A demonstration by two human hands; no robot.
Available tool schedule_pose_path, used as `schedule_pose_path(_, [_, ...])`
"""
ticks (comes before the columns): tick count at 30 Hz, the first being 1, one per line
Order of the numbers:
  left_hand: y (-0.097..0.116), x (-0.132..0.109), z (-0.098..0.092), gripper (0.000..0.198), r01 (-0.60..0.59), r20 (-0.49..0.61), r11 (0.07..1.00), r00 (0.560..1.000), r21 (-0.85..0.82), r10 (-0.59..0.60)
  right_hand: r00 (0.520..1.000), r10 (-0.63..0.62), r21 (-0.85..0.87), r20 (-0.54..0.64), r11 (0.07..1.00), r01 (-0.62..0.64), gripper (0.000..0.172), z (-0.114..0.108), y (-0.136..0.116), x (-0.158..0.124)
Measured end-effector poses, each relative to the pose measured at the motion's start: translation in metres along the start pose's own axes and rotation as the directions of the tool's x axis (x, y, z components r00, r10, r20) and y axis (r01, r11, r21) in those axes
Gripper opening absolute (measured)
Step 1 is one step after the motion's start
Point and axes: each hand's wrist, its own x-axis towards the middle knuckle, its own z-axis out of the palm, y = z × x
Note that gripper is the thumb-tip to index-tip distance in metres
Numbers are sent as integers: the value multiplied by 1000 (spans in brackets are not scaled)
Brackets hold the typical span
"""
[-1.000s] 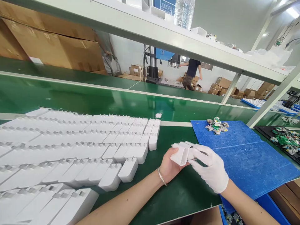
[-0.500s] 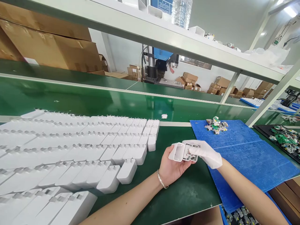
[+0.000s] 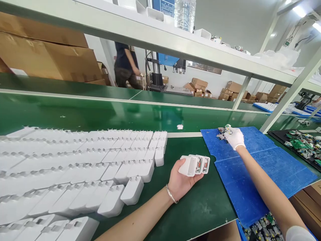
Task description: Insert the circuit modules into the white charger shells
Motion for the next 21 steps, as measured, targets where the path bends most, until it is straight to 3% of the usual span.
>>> schedule_pose_path(3, [2, 1, 3, 25, -15, -49, 1000, 999, 11, 16, 993, 86, -155, -79, 983, -98, 44, -3, 23, 26])
schedule_pose_path(8, [4, 0, 4, 24, -21, -82, 999, 996, 40, 24, 979, 124, -257, -161, 952, -163, 77, 13, 35, 47])
schedule_pose_path(14, [5, 0, 4, 23, -20, -121, 998, 992, 59, 28, 994, 106, -279, -25, 954, -108, 31, 18, 34, 84])
schedule_pose_path(21, [4, -2, 6, 23, -2, -171, 998, 985, 60, 13, 991, 94, -252, -94, 961, -115, 34, 1, 55, 70])
